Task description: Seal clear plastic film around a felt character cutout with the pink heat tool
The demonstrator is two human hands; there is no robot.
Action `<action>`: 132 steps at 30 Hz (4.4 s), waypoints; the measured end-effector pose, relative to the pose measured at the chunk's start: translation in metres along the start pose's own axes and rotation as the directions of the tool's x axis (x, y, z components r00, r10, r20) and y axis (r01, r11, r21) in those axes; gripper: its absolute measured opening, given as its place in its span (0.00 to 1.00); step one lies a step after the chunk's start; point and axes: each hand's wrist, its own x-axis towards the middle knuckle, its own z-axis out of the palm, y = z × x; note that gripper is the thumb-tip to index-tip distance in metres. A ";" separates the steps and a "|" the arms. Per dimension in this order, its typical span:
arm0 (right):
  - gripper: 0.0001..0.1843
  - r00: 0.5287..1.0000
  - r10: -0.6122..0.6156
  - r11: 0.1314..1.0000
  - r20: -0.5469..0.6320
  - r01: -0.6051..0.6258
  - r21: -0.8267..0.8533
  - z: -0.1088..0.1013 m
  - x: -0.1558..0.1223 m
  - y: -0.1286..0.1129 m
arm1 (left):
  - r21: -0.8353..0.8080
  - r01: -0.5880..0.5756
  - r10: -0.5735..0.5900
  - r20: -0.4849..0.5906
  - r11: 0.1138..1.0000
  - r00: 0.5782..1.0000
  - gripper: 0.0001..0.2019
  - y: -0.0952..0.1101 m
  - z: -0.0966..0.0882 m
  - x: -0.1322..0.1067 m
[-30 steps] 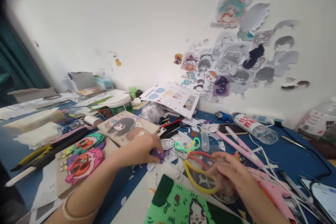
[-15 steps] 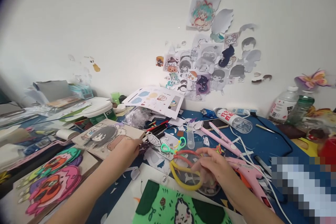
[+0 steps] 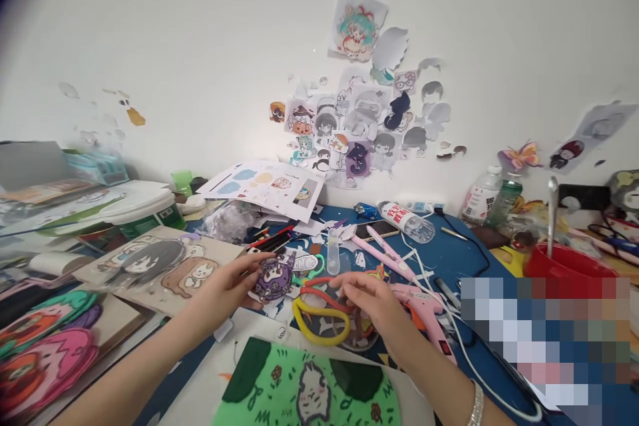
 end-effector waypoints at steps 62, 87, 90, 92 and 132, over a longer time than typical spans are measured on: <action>0.25 0.977 -0.197 0.881 0.086 0.214 -0.422 0.003 -0.006 0.003 | -0.492 0.133 0.069 0.372 0.860 0.926 0.24 -0.011 0.067 -0.017; 0.13 0.978 -0.177 0.944 0.108 0.200 -0.264 0.003 -0.005 -0.003 | -0.507 0.148 0.030 0.325 0.849 0.945 0.26 -0.006 0.068 -0.020; 0.09 0.978 -0.181 0.943 0.108 0.204 -0.264 0.003 -0.004 -0.002 | -0.514 0.147 0.029 0.320 0.845 0.947 0.28 -0.009 0.070 -0.018; 0.08 0.979 -0.178 0.944 0.101 0.199 -0.262 0.002 -0.003 -0.001 | -0.523 0.150 0.024 0.310 0.839 0.950 0.29 -0.010 0.070 -0.019; 0.11 0.968 -0.188 0.968 -0.167 0.154 -0.196 0.014 -0.002 0.001 | -0.728 0.186 0.085 0.319 0.660 0.944 0.20 -0.011 0.075 -0.017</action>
